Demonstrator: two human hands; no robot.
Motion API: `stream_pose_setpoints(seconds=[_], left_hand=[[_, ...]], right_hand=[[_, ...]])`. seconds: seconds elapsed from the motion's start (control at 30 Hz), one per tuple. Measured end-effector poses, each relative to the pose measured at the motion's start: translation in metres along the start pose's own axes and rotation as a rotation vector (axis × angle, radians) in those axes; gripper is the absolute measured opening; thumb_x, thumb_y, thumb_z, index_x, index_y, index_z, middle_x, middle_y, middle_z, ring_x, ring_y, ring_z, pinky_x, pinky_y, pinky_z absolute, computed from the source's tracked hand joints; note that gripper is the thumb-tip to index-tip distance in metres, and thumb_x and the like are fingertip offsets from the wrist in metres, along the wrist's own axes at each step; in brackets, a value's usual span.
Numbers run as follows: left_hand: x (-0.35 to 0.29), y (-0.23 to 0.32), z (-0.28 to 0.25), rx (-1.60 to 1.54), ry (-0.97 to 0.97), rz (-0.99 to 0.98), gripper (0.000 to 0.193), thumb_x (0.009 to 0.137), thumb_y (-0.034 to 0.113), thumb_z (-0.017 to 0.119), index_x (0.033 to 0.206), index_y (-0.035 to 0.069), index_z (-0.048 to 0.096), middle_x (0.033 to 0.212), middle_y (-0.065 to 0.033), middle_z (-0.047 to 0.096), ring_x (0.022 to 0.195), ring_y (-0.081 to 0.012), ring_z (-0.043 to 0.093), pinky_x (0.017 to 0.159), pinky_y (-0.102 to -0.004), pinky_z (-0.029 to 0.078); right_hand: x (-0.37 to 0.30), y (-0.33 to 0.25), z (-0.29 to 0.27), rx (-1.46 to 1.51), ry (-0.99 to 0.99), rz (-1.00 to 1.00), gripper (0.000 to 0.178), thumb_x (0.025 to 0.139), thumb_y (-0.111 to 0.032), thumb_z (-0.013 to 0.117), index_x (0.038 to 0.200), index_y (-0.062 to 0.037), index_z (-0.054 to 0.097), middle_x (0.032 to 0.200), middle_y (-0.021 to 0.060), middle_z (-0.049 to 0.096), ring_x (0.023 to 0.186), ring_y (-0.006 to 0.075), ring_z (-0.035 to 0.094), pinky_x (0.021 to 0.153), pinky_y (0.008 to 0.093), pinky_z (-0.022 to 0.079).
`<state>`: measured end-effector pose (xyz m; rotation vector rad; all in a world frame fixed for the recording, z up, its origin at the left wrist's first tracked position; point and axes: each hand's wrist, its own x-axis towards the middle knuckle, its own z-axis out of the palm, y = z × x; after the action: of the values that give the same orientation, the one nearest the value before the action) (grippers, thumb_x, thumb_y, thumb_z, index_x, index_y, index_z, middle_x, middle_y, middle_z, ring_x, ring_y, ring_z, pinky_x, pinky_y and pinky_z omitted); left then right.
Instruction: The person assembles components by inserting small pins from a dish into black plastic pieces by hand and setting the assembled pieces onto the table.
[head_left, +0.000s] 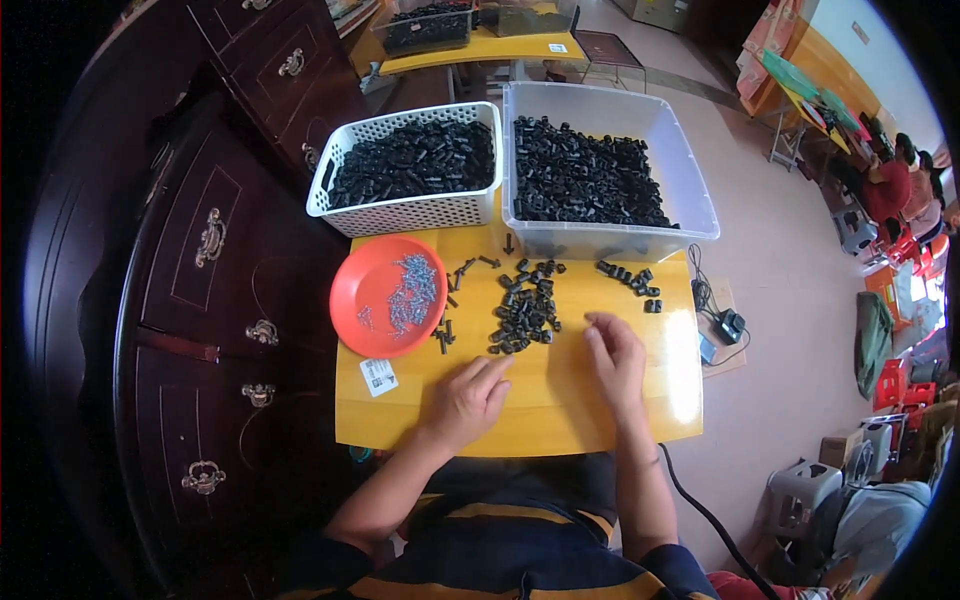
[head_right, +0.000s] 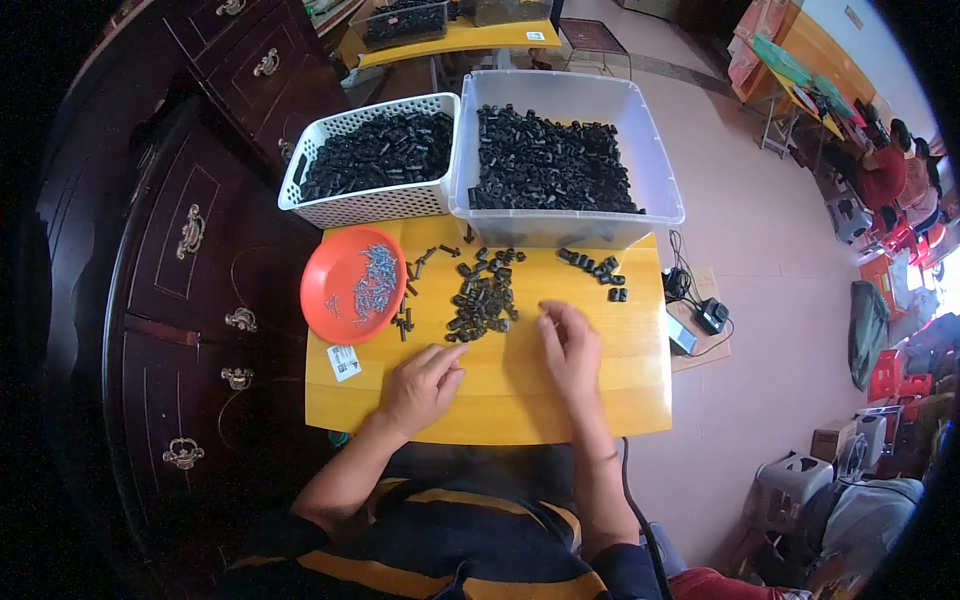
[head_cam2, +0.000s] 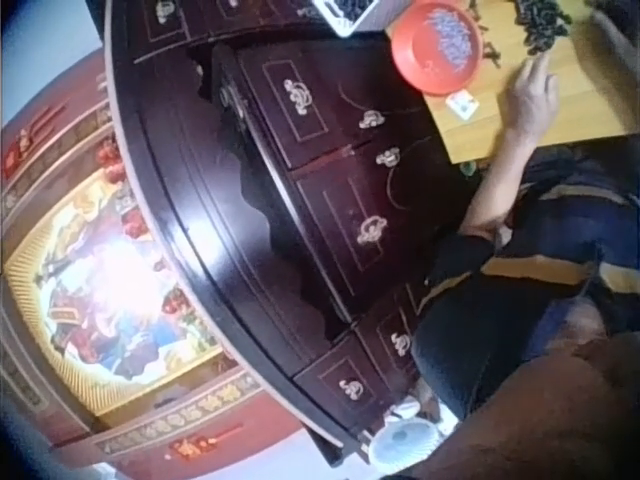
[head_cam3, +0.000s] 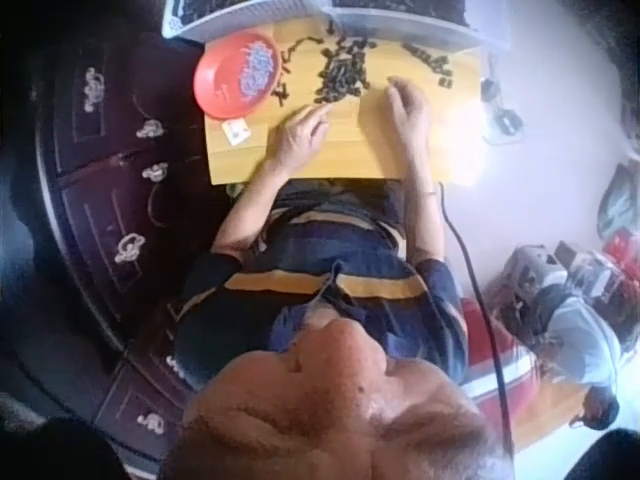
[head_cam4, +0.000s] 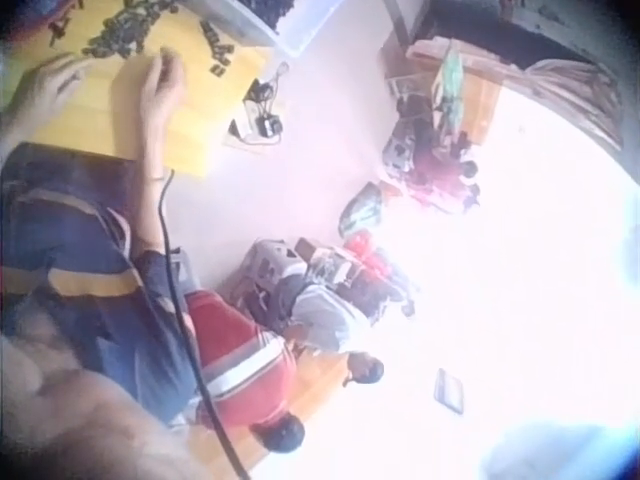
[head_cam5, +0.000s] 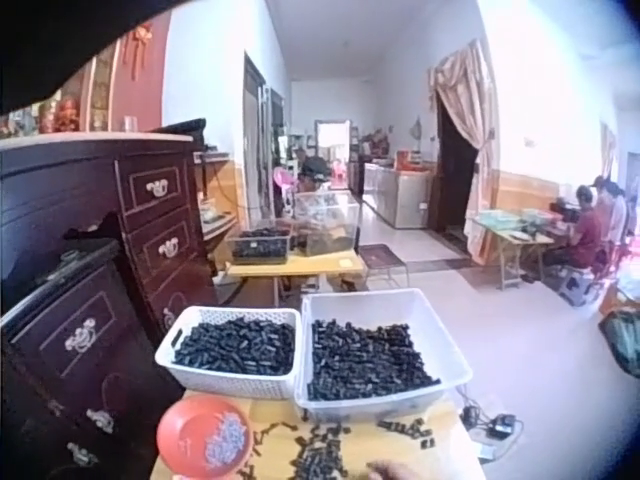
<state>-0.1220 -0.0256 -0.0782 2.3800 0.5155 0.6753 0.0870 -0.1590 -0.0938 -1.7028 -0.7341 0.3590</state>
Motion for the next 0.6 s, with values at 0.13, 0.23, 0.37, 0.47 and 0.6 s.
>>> stream_pose_setpoints(seconds=[0.13,0.23,0.37,0.47,0.6], left_hand=[[-0.001,0.002,0.002,0.024,0.03,-0.03,0.024,0.093,0.009,0.068,0.116,0.004,0.072,0.09,-0.01,0.071,0.078,-0.03,0.071,0.068,-0.0393,0.057],[-0.002,0.001,0.002,0.016,0.047,-0.009,0.024,0.093,0.008,0.068,0.116,0.005,0.072,0.089,-0.0099,0.071,0.078,-0.0297,0.071,0.067,-0.0391,0.057],[-0.002,0.001,0.004,-0.008,0.023,-0.038,0.023,0.093,0.009,0.068,0.115,0.006,0.071,0.093,-0.0105,0.071,0.08,-0.0322,0.071,0.069,-0.0418,0.057],[-0.003,-0.001,0.004,0.01,0.044,-0.024,0.023,0.093,0.008,0.069,0.116,0.005,0.072,0.09,-0.01,0.071,0.077,-0.0292,0.072,0.067,-0.0388,0.057],[0.007,-0.003,0.004,-0.002,0.037,-0.017,0.026,0.093,0.007,0.069,0.118,0.005,0.07,0.093,-0.0104,0.07,0.08,-0.0296,0.071,0.068,-0.0393,0.057]], right_hand=[[0.049,-0.003,-0.006,-0.527,0.096,-0.115,0.023,0.093,-0.011,0.07,0.116,-0.0077,0.073,0.093,0.013,0.07,0.08,0.0276,0.07,0.071,0.0364,0.056],[0.07,0.017,0.002,-0.668,0.175,-0.188,0.022,0.093,-0.014,0.069,0.114,-0.0125,0.074,0.094,0.0132,0.069,0.084,0.0329,0.071,0.074,0.0412,0.056],[0.077,0.029,0.006,-0.734,0.255,-0.242,0.016,0.095,-0.021,0.068,0.108,-0.0146,0.075,0.095,0.0123,0.069,0.086,0.0359,0.07,0.075,0.0462,0.055],[0.076,0.023,0.01,-0.717,0.226,-0.208,0.012,0.095,-0.02,0.068,0.102,-0.0128,0.074,0.096,0.0122,0.069,0.086,0.0364,0.069,0.076,0.0461,0.055],[0.078,0.031,0.008,-0.719,0.225,-0.212,0.009,0.094,-0.019,0.069,0.098,-0.0118,0.073,0.096,0.0122,0.069,0.087,0.037,0.069,0.076,0.0461,0.055]])
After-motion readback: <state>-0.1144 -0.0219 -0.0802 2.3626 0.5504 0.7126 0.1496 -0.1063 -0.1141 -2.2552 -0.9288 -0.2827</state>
